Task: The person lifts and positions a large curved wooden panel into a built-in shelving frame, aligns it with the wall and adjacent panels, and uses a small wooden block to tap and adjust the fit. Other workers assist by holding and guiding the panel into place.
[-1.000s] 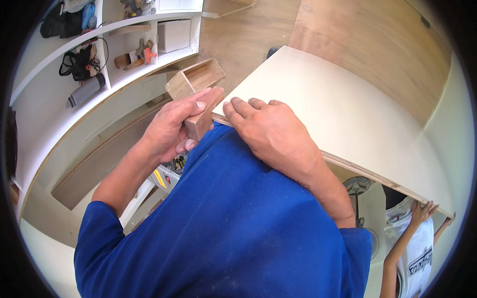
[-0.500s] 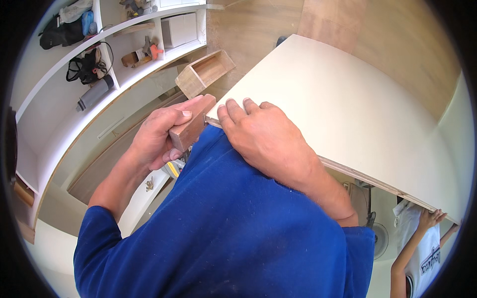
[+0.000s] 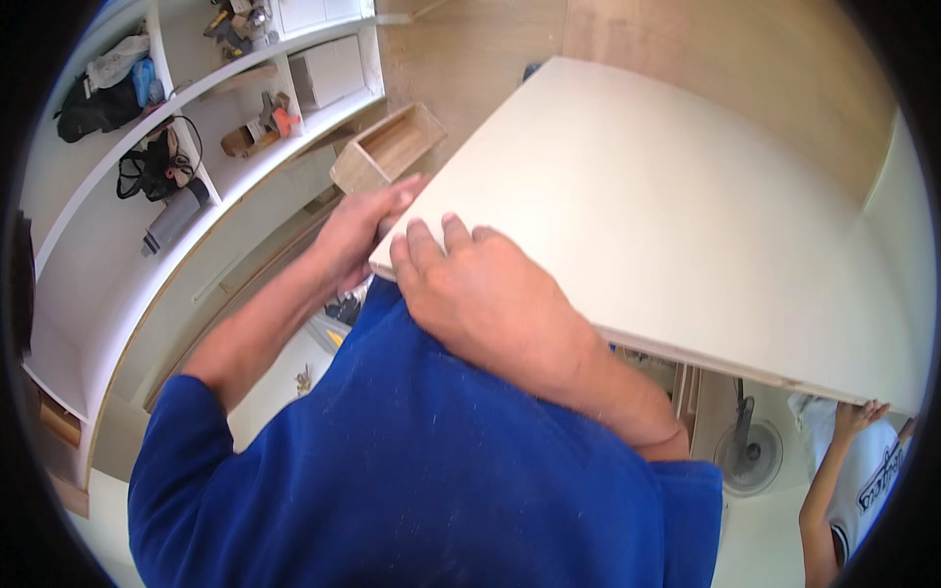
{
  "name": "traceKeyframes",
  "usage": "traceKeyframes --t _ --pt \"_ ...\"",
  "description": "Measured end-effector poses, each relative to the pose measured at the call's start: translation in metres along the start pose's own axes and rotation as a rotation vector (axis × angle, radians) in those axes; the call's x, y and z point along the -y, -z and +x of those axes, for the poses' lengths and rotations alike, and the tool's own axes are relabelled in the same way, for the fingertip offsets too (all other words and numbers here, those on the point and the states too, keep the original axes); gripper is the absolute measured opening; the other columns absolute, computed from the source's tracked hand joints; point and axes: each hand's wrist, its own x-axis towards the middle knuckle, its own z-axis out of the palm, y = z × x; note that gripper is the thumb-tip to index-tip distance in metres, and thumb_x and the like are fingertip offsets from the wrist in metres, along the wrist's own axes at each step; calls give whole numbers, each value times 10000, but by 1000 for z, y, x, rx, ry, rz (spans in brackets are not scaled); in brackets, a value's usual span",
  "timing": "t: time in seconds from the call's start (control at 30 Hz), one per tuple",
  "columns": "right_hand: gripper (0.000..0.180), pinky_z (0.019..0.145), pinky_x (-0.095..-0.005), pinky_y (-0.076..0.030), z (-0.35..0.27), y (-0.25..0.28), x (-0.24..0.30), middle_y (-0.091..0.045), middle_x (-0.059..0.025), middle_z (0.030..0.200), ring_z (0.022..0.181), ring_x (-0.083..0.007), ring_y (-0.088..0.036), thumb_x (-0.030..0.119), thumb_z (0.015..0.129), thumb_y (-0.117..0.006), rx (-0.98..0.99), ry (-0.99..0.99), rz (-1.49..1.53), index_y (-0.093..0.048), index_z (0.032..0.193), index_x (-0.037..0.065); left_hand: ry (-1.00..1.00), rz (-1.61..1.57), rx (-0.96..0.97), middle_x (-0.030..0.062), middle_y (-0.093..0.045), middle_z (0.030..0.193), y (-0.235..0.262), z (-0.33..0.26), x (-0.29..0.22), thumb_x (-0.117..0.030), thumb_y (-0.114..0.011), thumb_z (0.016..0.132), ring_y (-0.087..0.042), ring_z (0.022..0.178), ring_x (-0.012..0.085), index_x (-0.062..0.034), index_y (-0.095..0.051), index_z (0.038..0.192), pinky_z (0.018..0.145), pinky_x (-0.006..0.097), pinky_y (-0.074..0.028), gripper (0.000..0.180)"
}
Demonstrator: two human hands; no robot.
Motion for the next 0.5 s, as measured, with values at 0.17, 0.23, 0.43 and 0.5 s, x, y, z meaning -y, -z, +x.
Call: traceKeyframes --t 0.17,0.23,0.43,0.5 --pt "420 850 -414 -616 -2 -2 1 -692 -262 1249 1131 -400 -725 127 919 -593 69 -12 23 -642 1269 -100 -55 -28 0 21 -616 706 9 -46 -24 -262 -588 1003 -485 431 71 -19 -488 1562 363 218 -364 617" --pt "442 849 -415 -616 -5 -5 9 -685 -258 1267 1140 -403 -720 127 923 -591 40 -18 35 -622 1300 -102 -24 3 -36 27 -614 703 10 -87 -23 -262 -584 1002 -484 427 74 -16 -489 1560 362 221 -363 617" --pt "458 865 -405 -615 -2 -9 -1 -677 -258 1291 1124 -400 -726 128 924 -594 35 24 -38 -622 1319 -102 -21 110 -62 83 -656 789 -2 -111 -24 -306 -577 977 -470 411 82 20 -440 1580 347 226 -346 699" --pt "453 857 -403 -616 -1 -4 2 -680 -257 1289 1131 -397 -727 131 925 -595 41 11 -18 -627 1315 -99 -37 63 -71 79 -651 774 -3 -104 -17 -306 -576 975 -467 409 84 25 -440 1578 355 227 -354 701"
